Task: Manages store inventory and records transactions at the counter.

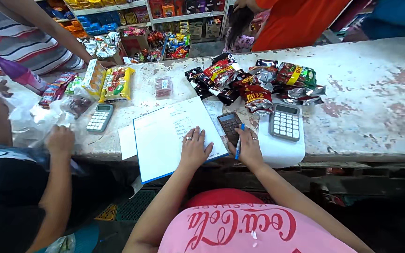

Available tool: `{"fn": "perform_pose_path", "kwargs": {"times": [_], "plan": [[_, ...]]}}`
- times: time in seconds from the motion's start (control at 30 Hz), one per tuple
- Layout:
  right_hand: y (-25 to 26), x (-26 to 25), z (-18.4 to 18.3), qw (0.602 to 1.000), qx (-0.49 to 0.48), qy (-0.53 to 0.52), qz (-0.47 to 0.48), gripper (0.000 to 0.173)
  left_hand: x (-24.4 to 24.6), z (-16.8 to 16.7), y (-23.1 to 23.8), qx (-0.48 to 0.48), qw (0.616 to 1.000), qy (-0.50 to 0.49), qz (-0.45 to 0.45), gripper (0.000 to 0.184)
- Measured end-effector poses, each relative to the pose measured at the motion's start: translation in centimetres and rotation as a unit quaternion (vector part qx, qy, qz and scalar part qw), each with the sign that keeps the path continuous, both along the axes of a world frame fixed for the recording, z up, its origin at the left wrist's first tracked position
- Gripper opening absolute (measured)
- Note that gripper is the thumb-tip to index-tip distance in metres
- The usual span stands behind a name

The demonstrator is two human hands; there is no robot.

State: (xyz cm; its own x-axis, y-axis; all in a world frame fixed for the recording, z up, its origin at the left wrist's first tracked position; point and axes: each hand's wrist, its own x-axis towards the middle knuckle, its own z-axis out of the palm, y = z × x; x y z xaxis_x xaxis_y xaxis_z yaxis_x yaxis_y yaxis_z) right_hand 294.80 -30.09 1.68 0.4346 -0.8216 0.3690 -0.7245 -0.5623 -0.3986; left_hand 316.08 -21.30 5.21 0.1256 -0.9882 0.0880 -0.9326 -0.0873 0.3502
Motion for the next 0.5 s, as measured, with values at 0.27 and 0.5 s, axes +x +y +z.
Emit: {"fn": "perform_pose_path", "kwargs": {"times": [0.27,0.5], "plan": [[-0.09,0.13,-0.3,1.0,-0.005,0.02,-0.007,0.061,0.0,-0.25,0.16,-0.032,0.999,0.006,0.005,0.056],[-0.04,0.25,-0.75,0.999,-0.047,0.022,0.008,0.053,0.14,-0.32,0.19,-0.031,0.999,0.02,0.006,0.055]]}}
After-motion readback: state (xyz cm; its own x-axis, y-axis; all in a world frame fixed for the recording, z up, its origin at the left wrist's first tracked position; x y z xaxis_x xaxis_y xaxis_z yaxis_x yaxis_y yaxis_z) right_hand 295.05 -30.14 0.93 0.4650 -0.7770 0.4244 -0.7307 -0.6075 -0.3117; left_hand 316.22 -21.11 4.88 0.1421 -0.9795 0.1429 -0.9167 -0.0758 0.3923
